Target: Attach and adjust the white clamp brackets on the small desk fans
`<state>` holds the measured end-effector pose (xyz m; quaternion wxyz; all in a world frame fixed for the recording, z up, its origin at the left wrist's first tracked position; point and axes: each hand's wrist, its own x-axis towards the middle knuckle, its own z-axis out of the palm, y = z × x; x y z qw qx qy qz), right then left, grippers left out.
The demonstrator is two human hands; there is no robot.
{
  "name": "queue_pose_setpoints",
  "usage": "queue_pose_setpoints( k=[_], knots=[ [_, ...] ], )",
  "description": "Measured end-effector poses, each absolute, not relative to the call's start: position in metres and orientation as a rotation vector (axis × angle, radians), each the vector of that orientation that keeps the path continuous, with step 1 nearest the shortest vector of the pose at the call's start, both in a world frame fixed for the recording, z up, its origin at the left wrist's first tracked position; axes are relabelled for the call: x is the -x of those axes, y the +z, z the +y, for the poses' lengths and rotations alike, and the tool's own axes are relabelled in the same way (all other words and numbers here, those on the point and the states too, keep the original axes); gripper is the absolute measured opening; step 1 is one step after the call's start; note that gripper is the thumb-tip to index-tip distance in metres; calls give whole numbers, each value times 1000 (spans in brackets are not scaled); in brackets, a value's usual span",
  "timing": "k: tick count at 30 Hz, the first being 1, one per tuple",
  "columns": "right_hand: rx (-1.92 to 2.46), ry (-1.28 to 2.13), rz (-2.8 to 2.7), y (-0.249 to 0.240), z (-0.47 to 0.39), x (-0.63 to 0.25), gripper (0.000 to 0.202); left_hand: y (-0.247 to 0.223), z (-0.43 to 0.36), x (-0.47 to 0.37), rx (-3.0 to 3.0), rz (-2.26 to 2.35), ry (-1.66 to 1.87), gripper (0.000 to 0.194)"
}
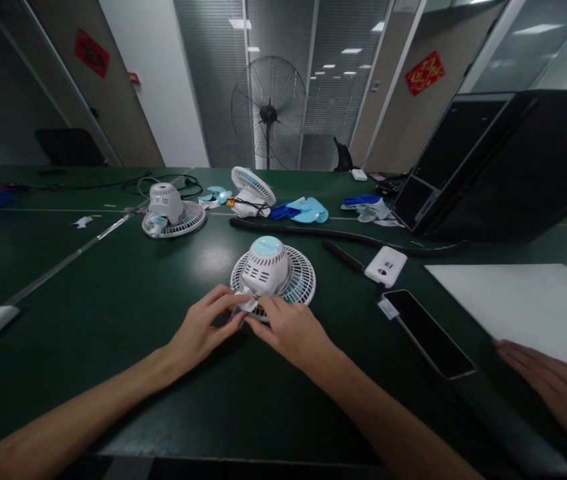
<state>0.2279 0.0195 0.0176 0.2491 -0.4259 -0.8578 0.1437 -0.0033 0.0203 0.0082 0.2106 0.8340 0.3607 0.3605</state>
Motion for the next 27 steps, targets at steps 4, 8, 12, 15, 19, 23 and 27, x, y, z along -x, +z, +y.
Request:
queue_pose_setpoints(
  k=[4,8,12,15,19,23,27],
  knots=[
    [1108,387,-2401,19,21,-230,24,10,20,3,-2308,1018,987,30],
    [1090,547,-2361,20,22,-228,23,9,20,4,-2306,1015,986,30],
    [1131,277,-2444,19,22,-229,24,9,20,3,-2299,1012,994,31],
    [1132,236,-2417,19,20,-229,30,10,20,3,-2302,1018,989,32],
    [1150,886,-2151,18,20,-220,37,9,19,4,-2329,1010,986,31],
    [1217,1713,-1637,19,22,-212,49,7,20,4,-2348,1000,1002,30],
    [1285,1191,-1958,24,20,-217,42,7,21,4,-2324,999,986,33]
  ],
)
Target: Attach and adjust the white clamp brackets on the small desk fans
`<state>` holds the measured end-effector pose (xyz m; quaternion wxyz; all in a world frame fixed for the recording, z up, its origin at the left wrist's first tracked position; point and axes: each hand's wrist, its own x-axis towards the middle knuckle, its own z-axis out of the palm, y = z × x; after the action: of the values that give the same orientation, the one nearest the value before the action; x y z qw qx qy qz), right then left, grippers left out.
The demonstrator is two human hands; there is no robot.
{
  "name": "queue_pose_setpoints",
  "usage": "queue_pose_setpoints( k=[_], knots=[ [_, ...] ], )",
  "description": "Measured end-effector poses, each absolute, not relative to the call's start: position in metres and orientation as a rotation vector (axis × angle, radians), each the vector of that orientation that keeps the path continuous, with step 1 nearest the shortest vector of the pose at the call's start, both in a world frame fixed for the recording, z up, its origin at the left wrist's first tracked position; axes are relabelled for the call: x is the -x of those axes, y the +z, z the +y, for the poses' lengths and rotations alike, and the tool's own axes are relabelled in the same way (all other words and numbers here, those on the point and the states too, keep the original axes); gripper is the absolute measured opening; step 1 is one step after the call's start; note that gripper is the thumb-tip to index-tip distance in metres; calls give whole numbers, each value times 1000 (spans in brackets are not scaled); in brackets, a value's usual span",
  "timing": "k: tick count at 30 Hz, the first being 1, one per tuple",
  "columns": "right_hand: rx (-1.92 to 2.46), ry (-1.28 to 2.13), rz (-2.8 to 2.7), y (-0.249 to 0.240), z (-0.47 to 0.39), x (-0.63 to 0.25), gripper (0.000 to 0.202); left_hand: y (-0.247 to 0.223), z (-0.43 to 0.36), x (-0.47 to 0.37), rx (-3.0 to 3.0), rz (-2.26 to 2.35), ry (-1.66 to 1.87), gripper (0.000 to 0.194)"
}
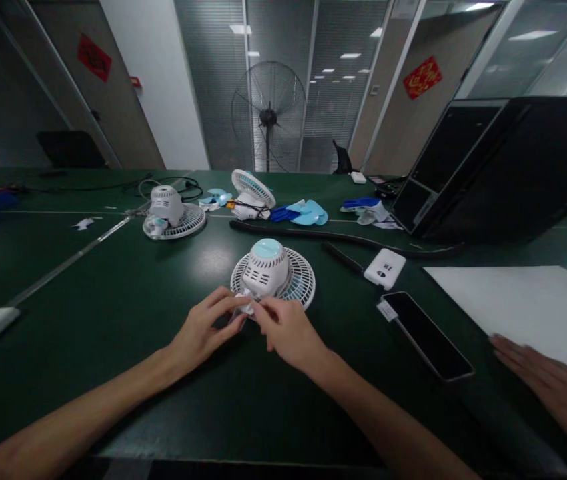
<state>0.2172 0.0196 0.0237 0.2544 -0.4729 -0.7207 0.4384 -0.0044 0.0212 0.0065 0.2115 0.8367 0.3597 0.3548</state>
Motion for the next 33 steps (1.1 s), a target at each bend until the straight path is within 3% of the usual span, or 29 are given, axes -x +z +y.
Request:
queue_pose_setpoints(
  k=[3,5,7,11,14,18,24,33],
  knots=[
    [1231,521,-2263,25,16,-223,33,7,21,4,-2313,993,980,34],
    [1173,465,-2309,23,16,-224,34,7,21,4,-2314,993,971,33],
    [1168,754,-2189,21,17,-221,39,7,21,4,-2319,994,958,32],
    [1216,1785,-1492,21,22,-213,48,4,20,3,-2332,990,972,32],
    [1183,2033,-1231,22,23,-211,46,4,20,4,-2320,992,975,33],
    [1242,1638,-1595,21,16,-214,54,14,26,10,-2253,1089,940,32],
    [1098,1047,-2069,20,7,-220,41,38,35,40,-2280,1269,891,23],
    [1009,909,-2204,11,10,-220,37,40,-3,171,-2233,1878,869,43]
  ],
)
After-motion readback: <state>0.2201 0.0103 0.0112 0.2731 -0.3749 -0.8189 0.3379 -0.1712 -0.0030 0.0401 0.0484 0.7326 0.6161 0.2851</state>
